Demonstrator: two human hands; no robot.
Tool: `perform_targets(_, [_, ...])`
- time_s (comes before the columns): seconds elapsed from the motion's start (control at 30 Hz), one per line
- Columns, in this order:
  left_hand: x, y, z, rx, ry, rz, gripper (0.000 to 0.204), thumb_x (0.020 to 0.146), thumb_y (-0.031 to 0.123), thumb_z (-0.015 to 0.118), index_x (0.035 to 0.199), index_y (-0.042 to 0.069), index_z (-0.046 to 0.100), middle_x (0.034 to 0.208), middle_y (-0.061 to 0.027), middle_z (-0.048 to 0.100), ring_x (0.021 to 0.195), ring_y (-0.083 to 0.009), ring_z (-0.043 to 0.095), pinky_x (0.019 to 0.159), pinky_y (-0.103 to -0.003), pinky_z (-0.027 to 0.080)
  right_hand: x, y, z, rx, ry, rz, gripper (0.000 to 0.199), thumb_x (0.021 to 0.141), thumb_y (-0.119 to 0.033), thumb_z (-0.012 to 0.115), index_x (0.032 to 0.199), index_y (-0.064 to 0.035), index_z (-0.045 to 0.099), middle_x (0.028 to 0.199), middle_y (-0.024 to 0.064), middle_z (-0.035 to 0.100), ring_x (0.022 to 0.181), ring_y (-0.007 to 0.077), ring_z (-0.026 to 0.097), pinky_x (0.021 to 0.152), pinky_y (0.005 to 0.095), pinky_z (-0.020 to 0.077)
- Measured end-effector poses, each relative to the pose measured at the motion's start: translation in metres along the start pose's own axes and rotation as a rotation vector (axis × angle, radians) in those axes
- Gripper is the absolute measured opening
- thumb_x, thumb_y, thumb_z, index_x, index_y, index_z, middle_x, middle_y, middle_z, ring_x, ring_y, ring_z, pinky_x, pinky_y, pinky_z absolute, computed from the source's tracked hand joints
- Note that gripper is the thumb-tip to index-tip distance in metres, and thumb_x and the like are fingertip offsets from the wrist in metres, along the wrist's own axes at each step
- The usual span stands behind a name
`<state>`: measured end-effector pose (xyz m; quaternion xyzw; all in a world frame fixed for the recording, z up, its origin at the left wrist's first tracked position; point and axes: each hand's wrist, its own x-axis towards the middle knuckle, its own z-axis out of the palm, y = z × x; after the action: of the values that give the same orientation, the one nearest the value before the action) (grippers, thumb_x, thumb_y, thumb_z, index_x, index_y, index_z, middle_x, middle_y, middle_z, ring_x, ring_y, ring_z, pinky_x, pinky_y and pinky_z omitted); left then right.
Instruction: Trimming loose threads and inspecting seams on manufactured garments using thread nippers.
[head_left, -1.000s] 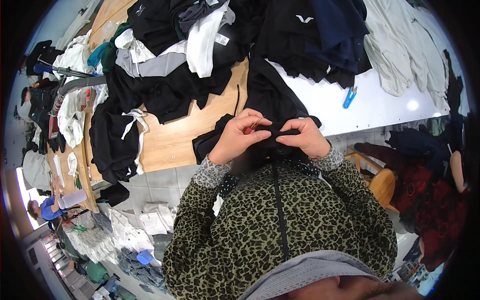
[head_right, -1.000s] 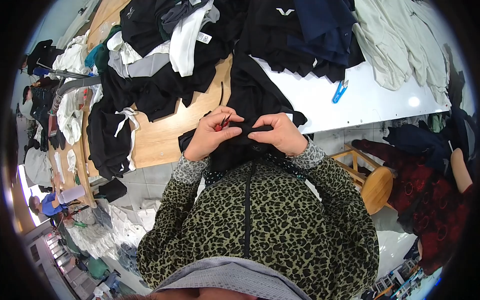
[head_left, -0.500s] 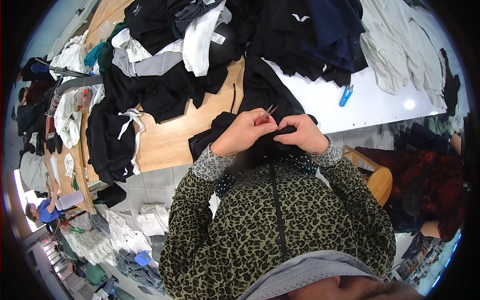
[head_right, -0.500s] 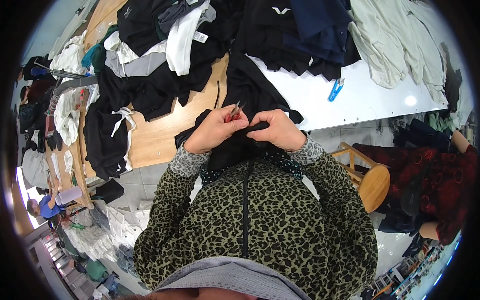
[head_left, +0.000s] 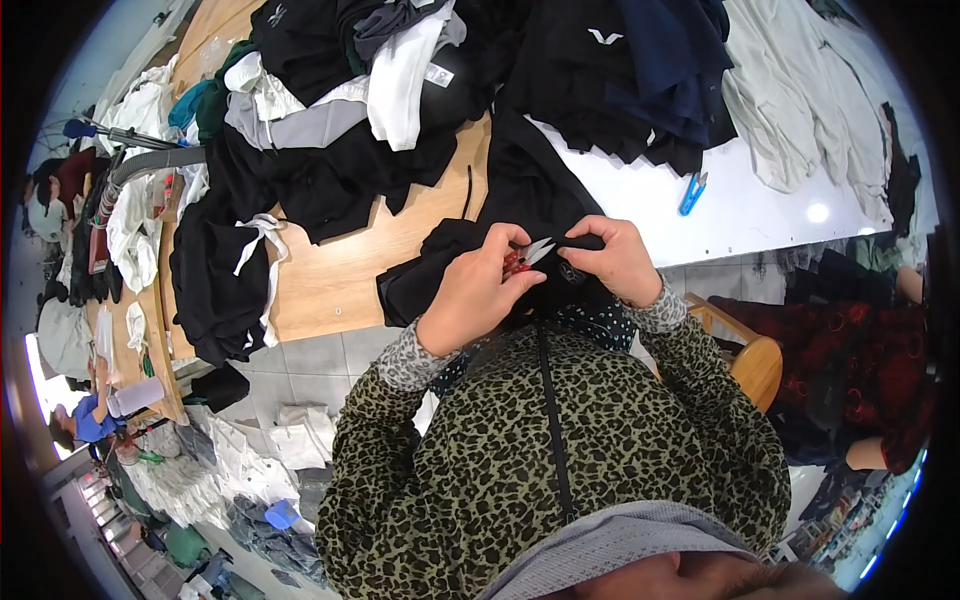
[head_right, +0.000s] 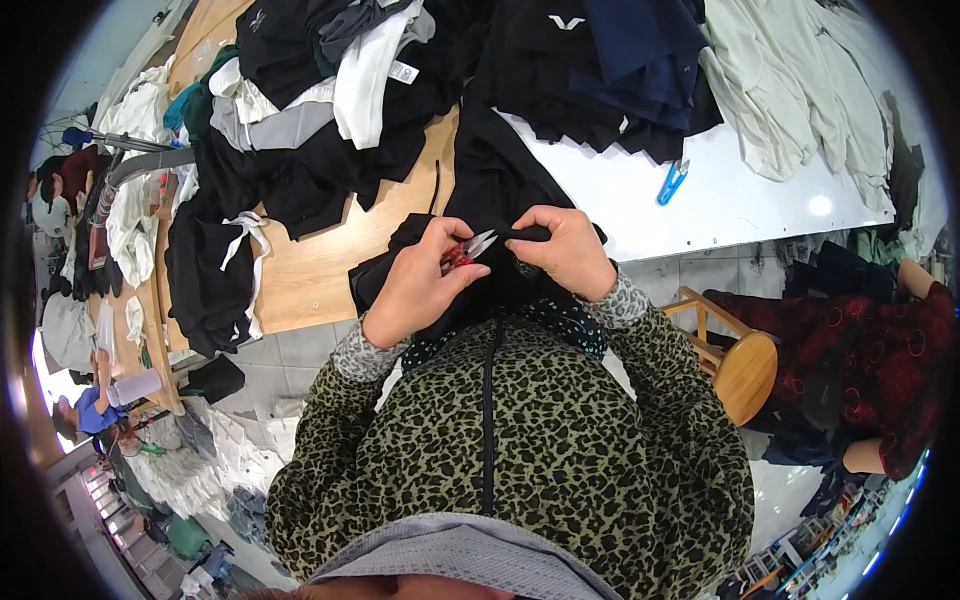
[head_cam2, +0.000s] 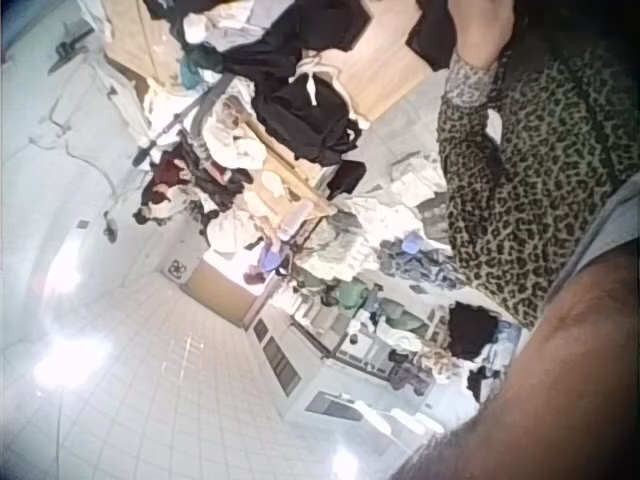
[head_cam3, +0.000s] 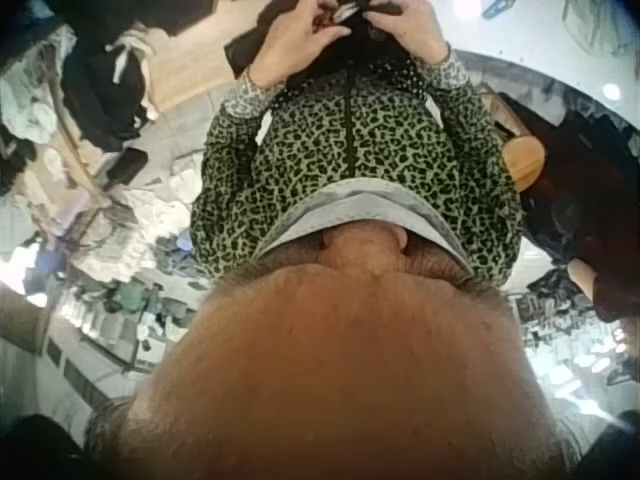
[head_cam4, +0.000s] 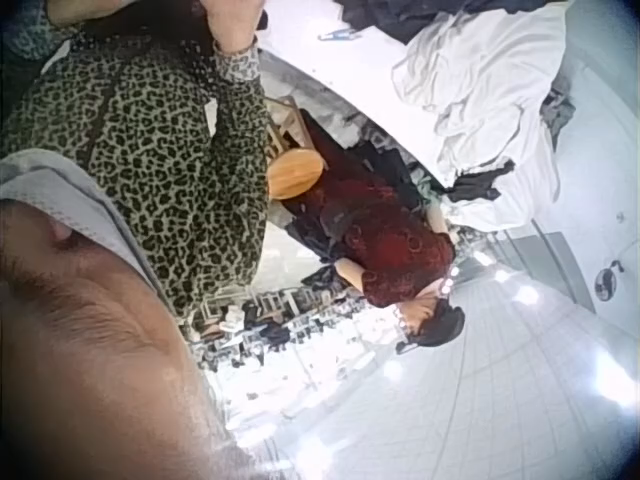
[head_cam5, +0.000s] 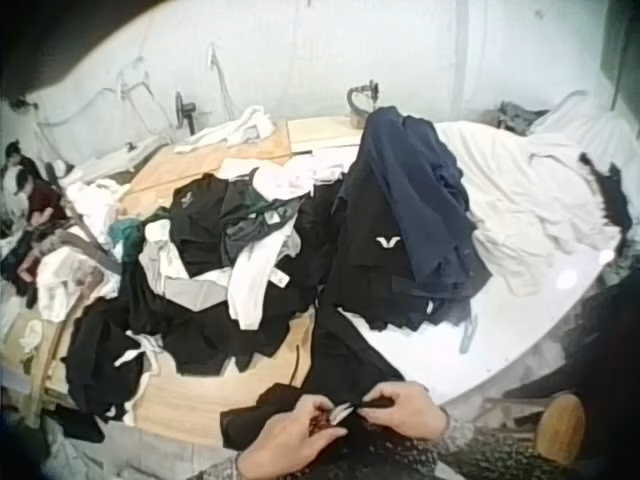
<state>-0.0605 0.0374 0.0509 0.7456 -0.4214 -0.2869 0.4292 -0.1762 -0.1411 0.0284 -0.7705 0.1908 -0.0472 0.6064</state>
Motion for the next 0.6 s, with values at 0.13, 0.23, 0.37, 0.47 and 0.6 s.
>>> perform_targets(0.13, [0.004, 0.004, 0.005, 0.043, -0.005, 0.000, 0.039, 0.078, 0.014, 0.070, 0.103, 0.001, 0.043, 0.080, -0.0136, 0.060, 0.070, -0.0220, 0.061, 0.064, -0.029, 0.047, -0.002, 0.003, 0.004, 0.009, 0.056, -0.025, 0.016, 0.073, -0.009, 0.068, 0.083, 0.0013, 0.063, 0.064, 0.0042, 0.061, 0.057, 0.0070, 0.055, 0.053, 0.0219, 0.0420])
perform_targets(0.23, [0.006, 0.003, 0.008, 0.037, -0.014, -0.012, 0.038, 0.078, 0.013, 0.070, 0.102, 0.001, 0.043, 0.079, -0.0136, 0.060, 0.070, -0.0224, 0.061, 0.063, -0.030, 0.046, -0.003, 0.004, 0.004, -0.069, 0.088, -0.057, 0.017, 0.072, -0.010, 0.068, 0.084, 0.0008, 0.063, 0.065, 0.0075, 0.062, 0.057, 0.0102, 0.057, 0.054, 0.0234, 0.0433])
perform_targets(0.37, [0.008, 0.002, 0.010, 0.014, -0.033, -0.037, 0.037, 0.078, 0.012, 0.070, 0.101, 0.001, 0.043, 0.079, -0.0135, 0.060, 0.069, -0.0219, 0.060, 0.063, -0.030, 0.046, -0.005, 0.001, 0.006, -0.130, 0.116, -0.099, 0.018, 0.070, -0.011, 0.068, 0.084, 0.0003, 0.063, 0.069, 0.0099, 0.063, 0.059, 0.0162, 0.060, 0.055, 0.0252, 0.0449])
perform_targets(0.47, [0.010, 0.002, 0.010, -0.009, -0.041, -0.044, 0.037, 0.077, 0.011, 0.070, 0.100, 0.001, 0.043, 0.077, -0.0124, 0.059, 0.067, -0.0201, 0.058, 0.062, -0.029, 0.045, -0.006, -0.004, 0.005, -0.172, 0.125, -0.125, 0.018, 0.070, -0.011, 0.067, 0.083, 0.0001, 0.063, 0.071, 0.0108, 0.064, 0.060, 0.0193, 0.062, 0.055, 0.0264, 0.0456])
perform_targets(0.6, [0.011, 0.000, 0.010, -0.044, -0.056, -0.040, 0.037, 0.077, 0.011, 0.070, 0.100, 0.001, 0.043, 0.075, -0.0108, 0.057, 0.064, -0.0169, 0.055, 0.060, -0.028, 0.044, -0.006, -0.006, 0.005, -0.211, 0.119, -0.125, 0.017, 0.069, -0.010, 0.067, 0.083, -0.0002, 0.063, 0.072, 0.0112, 0.064, 0.062, 0.0206, 0.062, 0.056, 0.0272, 0.0462])
